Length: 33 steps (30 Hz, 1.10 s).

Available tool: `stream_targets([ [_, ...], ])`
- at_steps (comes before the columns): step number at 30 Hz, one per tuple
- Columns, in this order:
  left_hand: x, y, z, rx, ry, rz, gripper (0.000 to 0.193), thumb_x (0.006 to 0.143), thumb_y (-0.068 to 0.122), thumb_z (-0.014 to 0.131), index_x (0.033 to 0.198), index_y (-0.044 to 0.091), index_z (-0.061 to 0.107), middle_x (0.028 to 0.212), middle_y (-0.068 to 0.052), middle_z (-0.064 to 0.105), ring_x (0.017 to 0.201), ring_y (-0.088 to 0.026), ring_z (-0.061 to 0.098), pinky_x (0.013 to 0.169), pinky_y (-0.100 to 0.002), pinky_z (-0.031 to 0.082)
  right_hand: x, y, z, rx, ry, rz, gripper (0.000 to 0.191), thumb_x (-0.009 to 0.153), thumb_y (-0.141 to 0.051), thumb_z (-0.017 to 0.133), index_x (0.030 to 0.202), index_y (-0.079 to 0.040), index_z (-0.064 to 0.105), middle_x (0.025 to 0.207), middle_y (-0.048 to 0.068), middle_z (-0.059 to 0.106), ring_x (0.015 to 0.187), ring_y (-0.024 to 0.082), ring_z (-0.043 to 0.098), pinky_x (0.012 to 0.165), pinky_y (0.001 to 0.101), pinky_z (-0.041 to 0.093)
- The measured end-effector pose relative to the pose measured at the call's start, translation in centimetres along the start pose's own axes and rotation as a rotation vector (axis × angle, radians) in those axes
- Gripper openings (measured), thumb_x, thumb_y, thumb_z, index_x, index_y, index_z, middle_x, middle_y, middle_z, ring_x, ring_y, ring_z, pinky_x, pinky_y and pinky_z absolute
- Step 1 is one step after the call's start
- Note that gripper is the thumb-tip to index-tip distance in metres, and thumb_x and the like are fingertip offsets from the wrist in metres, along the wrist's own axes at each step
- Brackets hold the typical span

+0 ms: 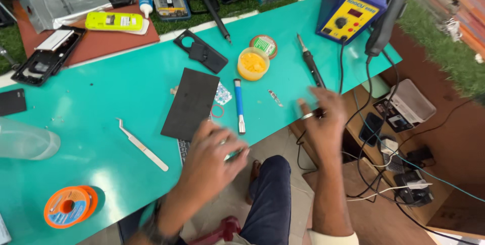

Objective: The person uses a soldering iron and tweezers to attach a small metal component to a circuit board. They repeatedly position the component, apply solder, and inspect the joint while working at a cluttered electronics repair bench.

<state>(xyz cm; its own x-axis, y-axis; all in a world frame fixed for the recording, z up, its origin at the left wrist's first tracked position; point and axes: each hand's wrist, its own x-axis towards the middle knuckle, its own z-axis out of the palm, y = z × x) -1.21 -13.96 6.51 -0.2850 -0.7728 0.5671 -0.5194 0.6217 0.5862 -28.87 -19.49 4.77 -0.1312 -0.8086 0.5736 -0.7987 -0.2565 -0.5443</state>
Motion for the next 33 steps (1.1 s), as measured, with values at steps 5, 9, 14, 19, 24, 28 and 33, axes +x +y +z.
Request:
stream_targets([
  [5,4.6,-3.2,2.8,0.036,-0.196,0.088,0.007,0.076,0.016,0.079,0.081,0.011,0.08,0.083,-0.001,0.07,0.099,-0.027,0.056,0.087,-0.044,0.046,2.8,4.9,-1.1,-0.27,0.012,-0.005,0.049,0.094,-0.021,0.083,0.135,0.0,0.068,0.127,0.025,0.055,0.118,0.041,0.052,0.098,0.0496,0.045],
  [9,5.3,-4.7,3.3,0.044,-0.248,0.065,0.007,0.078,0.016,0.079,0.082,0.011,0.08,0.083,0.002,0.07,0.1,-0.026,0.056,0.085,-0.044,0.044,3.4,7.0,-1.5,-0.334,-0.119,0.071,0.029,0.103,-0.022,0.075,0.116,0.004,0.068,0.123,0.026,0.051,0.112,0.041,0.053,0.094,0.0529,0.045],
  [14,5.9,-5.3,2.7,0.04,-0.272,0.046,0.007,0.076,0.015,0.08,0.081,0.011,0.08,0.081,0.002,0.07,0.101,-0.027,0.055,0.084,-0.044,0.043,1.5,7.5,-1.4,-0.292,0.007,0.039,0.022,0.116,-0.016,0.065,0.12,0.005,0.058,0.109,0.021,0.059,0.102,0.035,0.059,0.091,0.0497,0.048],
  [19,6.1,-5.3,2.1,0.026,-0.302,0.049,0.005,0.079,0.015,0.08,0.081,0.01,0.079,0.083,0.0,0.069,0.1,-0.027,0.053,0.083,-0.044,0.043,-3.4,6.6,-3.4,0.324,0.216,0.173,0.033,0.116,-0.009,0.053,0.142,-0.002,0.035,0.112,0.016,0.068,0.067,0.015,0.056,0.047,0.0263,0.04],
  [24,6.0,-5.5,2.2,0.029,-0.35,0.047,0.006,0.08,0.014,0.081,0.083,0.009,0.08,0.088,-0.001,0.068,0.1,-0.027,0.051,0.082,-0.043,0.042,-10.1,7.6,-8.1,0.747,0.163,0.271,0.028,0.116,-0.014,0.056,0.138,-0.001,0.046,0.111,0.016,0.062,0.071,0.021,0.057,0.062,0.0308,0.046],
  [28,5.7,-5.7,2.2,0.0,-0.332,0.067,0.018,0.075,0.015,0.083,0.092,0.009,0.082,0.097,-0.002,0.068,0.103,-0.025,0.05,0.087,-0.043,0.043,-13.7,9.9,-11.7,1.246,0.217,0.377,0.043,0.096,-0.036,0.061,0.126,-0.007,0.054,0.111,0.013,0.067,0.086,0.018,0.065,0.074,0.0336,0.055],
  [33,5.4,-6.1,2.7,0.006,-0.32,0.084,0.016,0.076,0.015,0.084,0.092,0.011,0.082,0.099,-0.001,0.068,0.105,-0.026,0.05,0.089,-0.045,0.043,-16.7,11.5,-12.8,0.973,0.361,0.21,0.036,0.1,-0.038,0.057,0.12,-0.008,0.056,0.107,0.009,0.065,0.086,0.016,0.062,0.075,0.0311,0.052],
])
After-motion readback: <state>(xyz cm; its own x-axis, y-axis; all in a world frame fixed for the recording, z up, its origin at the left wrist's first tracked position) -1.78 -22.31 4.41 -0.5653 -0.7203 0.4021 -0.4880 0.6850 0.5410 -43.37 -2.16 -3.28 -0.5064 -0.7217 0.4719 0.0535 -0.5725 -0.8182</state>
